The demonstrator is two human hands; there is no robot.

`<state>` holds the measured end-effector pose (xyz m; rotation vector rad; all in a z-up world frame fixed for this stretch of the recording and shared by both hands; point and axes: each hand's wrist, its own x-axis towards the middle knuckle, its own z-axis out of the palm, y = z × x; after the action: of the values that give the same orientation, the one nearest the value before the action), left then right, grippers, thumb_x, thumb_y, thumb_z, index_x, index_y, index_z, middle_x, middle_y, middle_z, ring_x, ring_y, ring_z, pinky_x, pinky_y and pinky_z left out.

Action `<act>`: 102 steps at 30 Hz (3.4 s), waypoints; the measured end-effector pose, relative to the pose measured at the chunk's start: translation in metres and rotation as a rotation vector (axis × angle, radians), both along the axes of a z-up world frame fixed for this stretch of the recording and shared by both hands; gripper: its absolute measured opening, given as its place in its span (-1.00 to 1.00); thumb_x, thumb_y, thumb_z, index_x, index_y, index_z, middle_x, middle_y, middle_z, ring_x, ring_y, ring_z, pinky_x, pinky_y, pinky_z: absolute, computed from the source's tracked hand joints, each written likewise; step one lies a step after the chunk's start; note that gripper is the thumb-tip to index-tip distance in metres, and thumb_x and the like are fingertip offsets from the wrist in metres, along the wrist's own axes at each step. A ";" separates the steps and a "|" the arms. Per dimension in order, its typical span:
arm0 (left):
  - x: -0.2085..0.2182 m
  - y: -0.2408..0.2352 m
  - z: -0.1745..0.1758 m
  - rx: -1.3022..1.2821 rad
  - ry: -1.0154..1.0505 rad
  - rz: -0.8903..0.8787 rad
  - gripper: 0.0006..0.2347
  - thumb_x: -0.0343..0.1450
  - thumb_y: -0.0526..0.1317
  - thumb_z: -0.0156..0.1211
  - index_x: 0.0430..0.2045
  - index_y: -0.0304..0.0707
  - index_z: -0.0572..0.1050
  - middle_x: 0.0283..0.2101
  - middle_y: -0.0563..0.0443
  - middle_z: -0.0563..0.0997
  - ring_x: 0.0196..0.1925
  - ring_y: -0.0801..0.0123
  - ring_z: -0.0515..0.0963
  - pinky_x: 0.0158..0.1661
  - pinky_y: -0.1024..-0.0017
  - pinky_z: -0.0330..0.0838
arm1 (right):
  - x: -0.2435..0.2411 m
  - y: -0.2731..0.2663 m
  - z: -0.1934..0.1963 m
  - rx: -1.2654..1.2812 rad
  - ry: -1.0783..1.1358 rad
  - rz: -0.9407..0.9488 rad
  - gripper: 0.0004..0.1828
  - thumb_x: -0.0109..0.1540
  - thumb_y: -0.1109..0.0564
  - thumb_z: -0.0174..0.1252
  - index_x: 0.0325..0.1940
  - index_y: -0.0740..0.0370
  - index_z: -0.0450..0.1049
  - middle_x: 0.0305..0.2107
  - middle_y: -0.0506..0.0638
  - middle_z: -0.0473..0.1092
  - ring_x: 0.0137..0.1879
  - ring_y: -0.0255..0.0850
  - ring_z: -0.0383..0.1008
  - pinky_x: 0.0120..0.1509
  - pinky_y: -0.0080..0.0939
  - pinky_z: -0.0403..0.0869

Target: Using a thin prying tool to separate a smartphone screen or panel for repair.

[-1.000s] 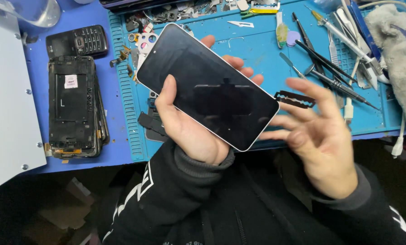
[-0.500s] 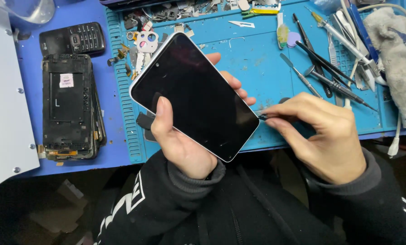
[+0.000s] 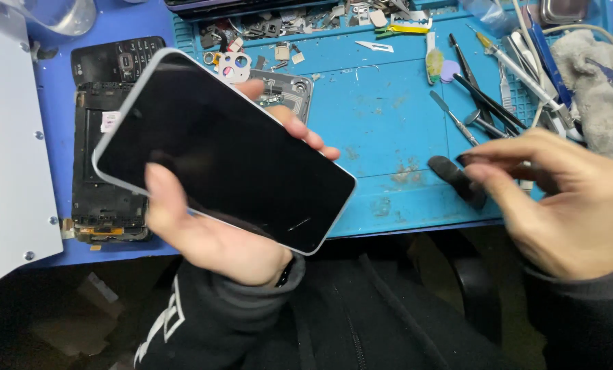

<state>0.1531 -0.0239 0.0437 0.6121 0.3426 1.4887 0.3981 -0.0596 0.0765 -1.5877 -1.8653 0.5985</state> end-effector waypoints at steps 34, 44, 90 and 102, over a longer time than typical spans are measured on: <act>0.024 0.030 -0.028 -0.258 -0.394 -0.407 -0.19 0.54 0.45 -0.28 0.23 -0.50 0.32 -0.02 -0.45 0.58 0.04 -0.12 0.61 0.09 -0.01 0.51 | -0.024 -0.013 0.001 -0.109 0.314 -0.040 -0.76 0.13 0.33 0.32 -0.12 0.44 0.58 -0.40 0.02 0.60 -0.40 -0.42 0.60 -0.32 -0.51 0.49; 0.026 0.027 -0.018 -0.343 -0.408 -0.393 -0.25 0.56 0.37 -0.27 0.15 -0.53 0.39 0.02 -0.46 0.57 0.06 -0.23 0.59 0.07 -0.06 0.52 | -0.015 -0.012 -0.012 -0.105 0.324 -0.080 -0.78 0.11 0.33 0.32 -0.16 0.43 0.57 -0.41 0.00 0.59 -0.40 -0.44 0.59 -0.30 -0.51 0.51; 0.037 -0.015 -0.025 -0.537 -0.181 -0.361 -0.74 0.58 -0.30 0.03 0.11 -0.53 0.42 0.15 -0.20 0.55 0.22 0.15 0.53 0.28 0.15 0.38 | 0.006 -0.013 -0.020 0.069 -0.466 -0.120 -0.60 0.10 0.17 0.48 0.00 0.24 0.64 -0.22 0.08 0.49 -0.26 -0.13 0.49 -0.21 -0.18 0.46; 0.021 -0.009 -0.021 -0.475 -0.078 -0.663 -0.67 0.59 -0.21 0.02 0.19 -0.48 0.36 0.18 -0.21 0.52 0.20 0.16 0.55 0.20 0.01 0.45 | 0.000 -0.018 -0.009 0.040 -0.528 -0.081 -0.67 0.11 0.15 0.39 -0.05 0.21 0.63 -0.26 0.06 0.49 -0.27 -0.04 0.54 -0.24 -0.14 0.48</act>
<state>0.1740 -0.0327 0.0225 0.2417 0.3706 0.7518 0.3977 -0.0781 0.0676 -1.9137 -2.1466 0.1028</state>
